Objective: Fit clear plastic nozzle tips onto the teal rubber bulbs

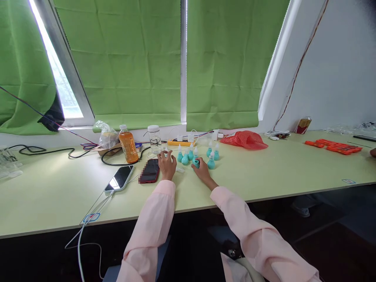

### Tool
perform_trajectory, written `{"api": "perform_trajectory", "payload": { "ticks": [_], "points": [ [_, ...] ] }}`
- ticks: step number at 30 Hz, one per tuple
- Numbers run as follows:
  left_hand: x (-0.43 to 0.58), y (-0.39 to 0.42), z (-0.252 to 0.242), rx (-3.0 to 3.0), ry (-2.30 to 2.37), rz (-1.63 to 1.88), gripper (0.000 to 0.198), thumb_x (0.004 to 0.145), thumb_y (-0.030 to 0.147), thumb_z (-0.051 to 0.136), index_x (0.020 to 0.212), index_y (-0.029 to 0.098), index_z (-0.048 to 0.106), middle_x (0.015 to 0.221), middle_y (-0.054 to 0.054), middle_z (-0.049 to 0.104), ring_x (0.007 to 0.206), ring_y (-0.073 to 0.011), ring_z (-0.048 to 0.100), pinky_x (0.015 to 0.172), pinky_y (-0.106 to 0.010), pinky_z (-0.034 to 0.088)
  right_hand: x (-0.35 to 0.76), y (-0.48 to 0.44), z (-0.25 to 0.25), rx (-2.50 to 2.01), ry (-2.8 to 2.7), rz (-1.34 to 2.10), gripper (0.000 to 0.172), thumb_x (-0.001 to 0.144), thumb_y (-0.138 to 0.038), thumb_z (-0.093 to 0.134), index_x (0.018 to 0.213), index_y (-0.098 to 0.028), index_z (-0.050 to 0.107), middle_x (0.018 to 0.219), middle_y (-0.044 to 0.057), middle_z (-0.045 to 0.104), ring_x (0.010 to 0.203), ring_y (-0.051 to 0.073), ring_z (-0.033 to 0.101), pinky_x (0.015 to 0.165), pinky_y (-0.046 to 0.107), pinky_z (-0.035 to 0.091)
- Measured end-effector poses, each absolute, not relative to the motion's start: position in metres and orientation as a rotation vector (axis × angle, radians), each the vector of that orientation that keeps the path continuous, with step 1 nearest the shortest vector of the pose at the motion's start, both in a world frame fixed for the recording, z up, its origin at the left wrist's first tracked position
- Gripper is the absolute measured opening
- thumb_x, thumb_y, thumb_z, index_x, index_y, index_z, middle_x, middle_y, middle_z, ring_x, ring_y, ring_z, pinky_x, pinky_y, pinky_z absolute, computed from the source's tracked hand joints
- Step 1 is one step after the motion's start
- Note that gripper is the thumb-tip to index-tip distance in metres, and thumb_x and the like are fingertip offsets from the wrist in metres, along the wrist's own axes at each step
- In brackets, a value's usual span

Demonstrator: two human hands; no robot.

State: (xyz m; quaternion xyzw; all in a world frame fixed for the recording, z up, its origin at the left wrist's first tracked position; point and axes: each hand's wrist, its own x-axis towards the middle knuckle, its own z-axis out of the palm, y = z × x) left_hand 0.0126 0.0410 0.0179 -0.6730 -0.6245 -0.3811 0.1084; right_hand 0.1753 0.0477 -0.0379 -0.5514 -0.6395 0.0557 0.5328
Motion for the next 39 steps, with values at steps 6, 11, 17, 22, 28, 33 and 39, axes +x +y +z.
{"api": "perform_trajectory", "payload": {
  "ticks": [6, 11, 17, 22, 28, 33, 39],
  "points": [
    [0.010, 0.045, 0.010, -1.849, -1.861, -1.053, 0.046, 0.078, 0.025, 0.041, 0.123, 0.022, 0.035, 0.134, -0.016, 0.015, 0.120, -0.0363, 0.013, 0.090, -0.057, 0.013, 0.176, 0.050, -0.040, -1.314, -1.525, 0.087, 0.027, 0.065, -0.033, 0.049, 0.088, -0.019, 0.045, 0.085, 0.005, 0.055, 0.078, 0.019, 0.051, 0.070, 0.034, 0.040],
    [0.009, 0.054, 0.000, -1.849, -1.919, -0.959, 0.047, 0.079, 0.029, 0.039, 0.125, 0.022, 0.033, 0.133, -0.018, 0.020, 0.120, -0.0368, 0.013, 0.085, -0.063, 0.010, 0.176, 0.052, -0.043, -1.308, -1.535, 0.054, 0.027, 0.066, -0.033, 0.049, 0.088, -0.019, 0.044, 0.086, 0.005, 0.055, 0.078, 0.019, 0.051, 0.070, 0.033, 0.041],
    [0.007, 0.055, -0.001, -1.896, -1.944, -0.900, 0.046, 0.078, 0.024, 0.036, 0.124, 0.024, 0.034, 0.130, -0.013, 0.029, 0.117, -0.0349, 0.020, 0.085, -0.062, 0.014, 0.174, 0.049, -0.043, -1.278, -1.541, -0.024, 0.025, 0.067, -0.032, 0.049, 0.088, -0.019, 0.042, 0.084, 0.005, 0.054, 0.077, 0.020, 0.050, 0.068, 0.034, 0.041],
    [0.008, 0.054, 0.001, -1.932, -1.937, -0.926, 0.044, 0.077, 0.022, 0.036, 0.121, 0.026, 0.038, 0.129, -0.009, 0.032, 0.115, -0.0329, 0.023, 0.085, -0.058, 0.019, 0.171, 0.038, -0.033, -1.206, -1.533, -0.159, 0.034, 0.067, -0.029, 0.051, 0.096, -0.017, 0.039, 0.095, 0.010, 0.047, 0.090, 0.024, 0.044, 0.076, 0.040, 0.038],
    [0.010, 0.052, 0.005, -1.952, -1.927, -1.037, 0.044, 0.075, 0.022, 0.040, 0.119, 0.025, 0.040, 0.127, -0.009, 0.034, 0.110, -0.0323, 0.026, 0.082, -0.054, 0.026, 0.163, 0.020, -0.022, -1.070, -1.643, -0.282, 0.027, 0.068, -0.025, 0.050, 0.093, -0.018, 0.041, 0.097, 0.009, 0.045, 0.097, 0.023, 0.040, 0.083, 0.041, 0.033],
    [0.013, 0.047, 0.011, -2.013, -1.795, -1.232, 0.039, 0.076, 0.022, 0.040, 0.116, 0.023, 0.043, 0.121, -0.010, 0.038, 0.109, -0.0300, 0.029, 0.083, -0.048, 0.029, 0.159, 0.013, -0.020, -1.040, -1.704, -0.314, 0.025, 0.071, -0.024, 0.048, 0.094, -0.017, 0.043, 0.099, 0.010, 0.044, 0.098, 0.024, 0.039, 0.083, 0.041, 0.033],
    [0.023, 0.040, 0.013, -2.205, -1.529, -1.507, 0.020, 0.079, 0.022, 0.041, 0.093, 0.019, 0.055, 0.100, -0.009, 0.050, 0.102, -0.0216, 0.041, 0.087, -0.036, 0.033, 0.158, 0.014, -0.020, -1.068, -1.747, -0.319, 0.029, 0.072, -0.027, 0.047, 0.099, -0.017, 0.043, 0.097, 0.010, 0.047, 0.095, 0.024, 0.040, 0.080, 0.040, 0.033]
  ]
}}
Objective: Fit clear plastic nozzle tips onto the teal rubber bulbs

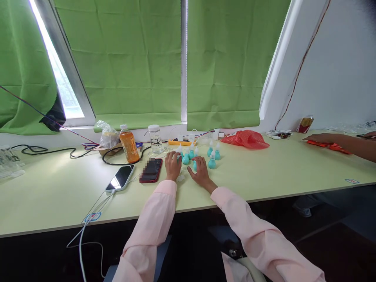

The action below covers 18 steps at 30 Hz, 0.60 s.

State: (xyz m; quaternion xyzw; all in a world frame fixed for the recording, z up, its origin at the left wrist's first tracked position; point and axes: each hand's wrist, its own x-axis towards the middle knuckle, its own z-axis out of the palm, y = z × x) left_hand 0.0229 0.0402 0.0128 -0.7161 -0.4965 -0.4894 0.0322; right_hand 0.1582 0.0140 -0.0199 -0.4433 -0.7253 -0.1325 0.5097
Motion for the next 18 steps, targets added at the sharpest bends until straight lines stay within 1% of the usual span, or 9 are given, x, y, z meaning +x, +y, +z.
{"api": "perform_trajectory", "payload": {
  "ticks": [2, 4, 7, 9, 10, 13, 16, 18],
  "points": [
    [0.028, 0.037, 0.011, -2.280, -1.453, -1.606, 0.015, 0.078, 0.021, 0.042, 0.087, 0.019, 0.054, 0.096, -0.008, 0.051, 0.098, -0.0192, 0.044, 0.084, -0.033, 0.036, 0.158, 0.014, -0.020, -1.075, -1.772, -0.323, 0.031, 0.073, -0.028, 0.048, 0.101, -0.017, 0.043, 0.097, 0.010, 0.049, 0.094, 0.024, 0.041, 0.079, 0.039, 0.033],
    [0.033, 0.034, 0.010, -2.344, -1.398, -1.723, 0.015, 0.076, 0.022, 0.045, 0.090, 0.019, 0.050, 0.094, -0.006, 0.051, 0.090, -0.0160, 0.049, 0.077, -0.028, 0.041, 0.158, 0.014, -0.021, -1.083, -1.794, -0.330, 0.033, 0.073, -0.029, 0.048, 0.103, -0.016, 0.043, 0.098, 0.010, 0.051, 0.094, 0.024, 0.041, 0.078, 0.038, 0.033],
    [0.039, 0.031, 0.008, -2.407, -1.375, -1.920, 0.034, 0.072, 0.024, 0.051, 0.104, 0.020, 0.039, 0.086, -0.003, 0.051, 0.073, -0.0112, 0.053, 0.062, -0.022, 0.046, 0.158, 0.013, -0.021, -1.095, -1.819, -0.346, 0.035, 0.073, -0.030, 0.049, 0.105, -0.016, 0.044, 0.100, 0.010, 0.053, 0.095, 0.025, 0.040, 0.078, 0.039, 0.030],
    [0.040, 0.031, 0.008, -2.443, -1.387, -2.035, 0.043, 0.069, 0.025, 0.054, 0.107, 0.020, 0.034, 0.078, 0.000, 0.051, 0.066, -0.0096, 0.054, 0.056, -0.019, 0.046, 0.157, 0.014, -0.022, -1.105, -1.824, -0.357, 0.036, 0.073, -0.030, 0.050, 0.105, -0.015, 0.044, 0.101, 0.010, 0.053, 0.095, 0.026, 0.040, 0.078, 0.040, 0.028],
    [0.041, 0.032, 0.008, -2.462, -1.398, -2.084, 0.044, 0.068, 0.025, 0.055, 0.106, 0.020, 0.035, 0.074, 0.001, 0.051, 0.064, -0.0092, 0.054, 0.054, -0.018, 0.046, 0.157, 0.015, -0.022, -1.109, -1.824, -0.361, 0.037, 0.073, -0.030, 0.050, 0.106, -0.015, 0.043, 0.101, 0.010, 0.053, 0.094, 0.026, 0.040, 0.078, 0.041, 0.028],
    [0.039, 0.036, 0.009, -2.513, -1.455, -2.199, 0.039, 0.068, 0.028, 0.056, 0.101, 0.019, 0.038, 0.064, 0.004, 0.050, 0.059, -0.0085, 0.054, 0.052, -0.018, 0.045, 0.157, 0.017, -0.024, -1.109, -1.830, -0.368, 0.033, 0.075, -0.027, 0.047, 0.106, -0.015, 0.044, 0.097, 0.010, 0.055, 0.092, 0.025, 0.042, 0.077, 0.041, 0.027],
    [0.037, 0.041, 0.007, -2.554, -1.561, -2.251, 0.028, 0.075, 0.033, 0.049, 0.095, 0.016, 0.041, 0.056, 0.005, 0.049, 0.050, -0.0075, 0.052, 0.046, -0.018, 0.044, 0.157, 0.019, -0.027, -1.088, -1.854, -0.370, 0.028, 0.075, -0.024, 0.044, 0.102, -0.016, 0.048, 0.088, 0.008, 0.056, 0.087, 0.023, 0.045, 0.075, 0.040, 0.030],
    [0.035, 0.044, 0.004, -2.590, -1.648, -2.223, 0.023, 0.079, 0.035, 0.043, 0.087, 0.013, 0.046, 0.052, 0.005, 0.048, 0.043, -0.0064, 0.049, 0.042, -0.018, 0.042, 0.158, 0.020, -0.028, -1.073, -1.869, -0.370, 0.027, 0.074, -0.024, 0.045, 0.099, -0.017, 0.050, 0.084, 0.008, 0.056, 0.085, 0.022, 0.046, 0.073, 0.038, 0.032]
  ]
}}
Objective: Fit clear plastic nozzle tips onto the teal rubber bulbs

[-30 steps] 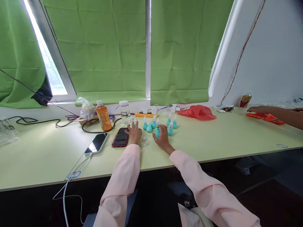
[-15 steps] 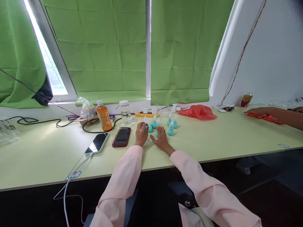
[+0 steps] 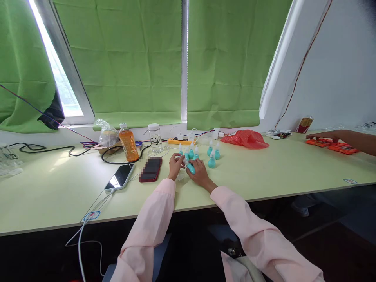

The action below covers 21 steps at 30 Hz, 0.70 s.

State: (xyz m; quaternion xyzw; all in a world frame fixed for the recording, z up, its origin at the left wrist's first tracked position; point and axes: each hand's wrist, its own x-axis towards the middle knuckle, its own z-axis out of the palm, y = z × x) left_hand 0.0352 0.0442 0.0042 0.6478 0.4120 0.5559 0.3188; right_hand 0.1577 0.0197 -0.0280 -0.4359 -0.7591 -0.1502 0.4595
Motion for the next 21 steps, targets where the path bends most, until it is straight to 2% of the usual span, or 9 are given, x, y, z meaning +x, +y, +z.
{"api": "perform_trajectory", "payload": {
  "ticks": [4, 9, 17, 21],
  "points": [
    [0.0326, 0.0490, 0.0006, 1.732, 1.149, 1.358, 0.029, 0.083, 0.034, 0.042, 0.071, 0.010, 0.052, 0.052, 0.004, 0.048, 0.040, -0.0047, 0.044, 0.041, -0.018, 0.040, 0.1590, 0.0212, -0.0293, -1.064, -1.881, -0.369, 0.026, 0.073, -0.024, 0.045, 0.097, -0.017, 0.052, 0.081, 0.008, 0.056, 0.083, 0.022, 0.046, 0.071, 0.037, 0.035],
    [0.0303, 0.0518, 0.0016, 1.838, 1.243, 1.371, 0.032, 0.081, 0.036, 0.044, 0.066, 0.010, 0.053, 0.058, 0.003, 0.052, 0.051, -0.0078, 0.051, 0.052, -0.023, 0.043, 0.1598, 0.0237, -0.0300, -1.081, -1.875, -0.369, 0.026, 0.072, -0.023, 0.045, 0.096, -0.018, 0.054, 0.075, 0.007, 0.056, 0.079, 0.022, 0.047, 0.070, 0.038, 0.036],
    [0.0310, 0.0490, 0.0020, 2.019, 1.385, 1.420, 0.032, 0.081, 0.035, 0.043, 0.065, 0.011, 0.055, 0.059, 0.002, 0.055, 0.056, -0.0095, 0.052, 0.058, -0.026, 0.043, 0.1602, 0.0250, -0.0306, -1.090, -1.880, -0.358, 0.026, 0.072, -0.022, 0.044, 0.095, -0.018, 0.056, 0.072, 0.007, 0.055, 0.077, 0.022, 0.047, 0.069, 0.037, 0.038],
    [0.0302, 0.0468, 0.0020, 2.124, 1.444, 1.443, 0.021, 0.078, 0.027, 0.046, 0.075, 0.013, 0.062, 0.076, -0.004, 0.059, 0.069, -0.0124, 0.054, 0.065, -0.026, 0.042, 0.1603, 0.0263, -0.0323, -1.093, -1.881, -0.354, 0.026, 0.071, -0.022, 0.046, 0.094, -0.019, 0.057, 0.072, 0.006, 0.056, 0.076, 0.021, 0.048, 0.071, 0.038, 0.037]
  ]
}}
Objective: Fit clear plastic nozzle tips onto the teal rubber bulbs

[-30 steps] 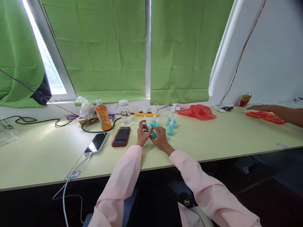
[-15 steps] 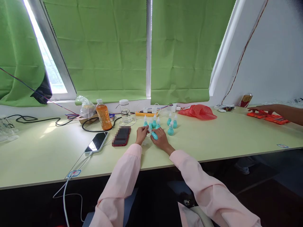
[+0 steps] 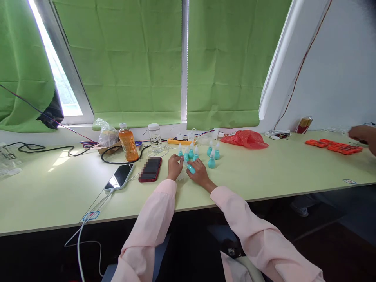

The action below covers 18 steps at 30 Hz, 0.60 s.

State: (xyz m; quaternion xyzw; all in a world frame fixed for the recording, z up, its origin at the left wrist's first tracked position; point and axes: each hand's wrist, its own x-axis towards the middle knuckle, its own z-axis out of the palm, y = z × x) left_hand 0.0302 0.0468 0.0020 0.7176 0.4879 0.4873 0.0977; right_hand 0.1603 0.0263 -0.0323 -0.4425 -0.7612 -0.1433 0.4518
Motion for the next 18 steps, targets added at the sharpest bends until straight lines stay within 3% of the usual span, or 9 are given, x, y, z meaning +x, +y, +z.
{"api": "perform_trajectory", "payload": {
  "ticks": [3, 8, 14, 18],
  "points": [
    [0.029, 0.047, 0.001, 2.182, 1.501, 1.406, 0.022, 0.077, 0.026, 0.046, 0.086, 0.018, 0.063, 0.084, -0.006, 0.060, 0.078, -0.0151, 0.054, 0.070, -0.027, 0.041, 0.160, 0.026, -0.032, -1.111, -1.856, -0.363, 0.027, 0.070, -0.023, 0.046, 0.094, -0.019, 0.057, 0.072, 0.006, 0.056, 0.078, 0.022, 0.047, 0.071, 0.038, 0.037],
    [0.027, 0.052, -0.002, 2.168, 1.671, 1.253, 0.028, 0.078, 0.030, 0.048, 0.100, 0.015, 0.056, 0.078, -0.005, 0.061, 0.081, -0.0181, 0.054, 0.074, -0.035, 0.040, 0.160, 0.024, -0.030, -1.148, -1.798, -0.388, 0.029, 0.072, -0.023, 0.047, 0.098, -0.018, 0.056, 0.077, 0.007, 0.055, 0.082, 0.023, 0.044, 0.071, 0.037, 0.035],
    [0.026, 0.054, -0.012, 2.242, 1.634, 0.997, 0.019, 0.080, 0.029, 0.047, 0.088, 0.013, 0.056, 0.091, -0.005, 0.057, 0.086, -0.0160, 0.053, 0.077, -0.037, 0.042, 0.160, 0.023, -0.028, -1.173, -1.766, -0.404, 0.030, 0.072, -0.022, 0.047, 0.100, -0.021, 0.056, 0.082, 0.007, 0.052, 0.082, 0.021, 0.044, 0.071, 0.035, 0.035],
    [0.027, 0.053, -0.012, 2.225, 1.597, 0.969, 0.020, 0.080, 0.027, 0.047, 0.092, 0.013, 0.054, 0.095, -0.006, 0.055, 0.089, -0.0170, 0.052, 0.078, -0.038, 0.042, 0.161, 0.023, -0.028, -1.177, -1.772, -0.411, 0.030, 0.071, -0.021, 0.048, 0.099, -0.020, 0.057, 0.082, 0.007, 0.051, 0.082, 0.020, 0.045, 0.070, 0.033, 0.035]
  ]
}}
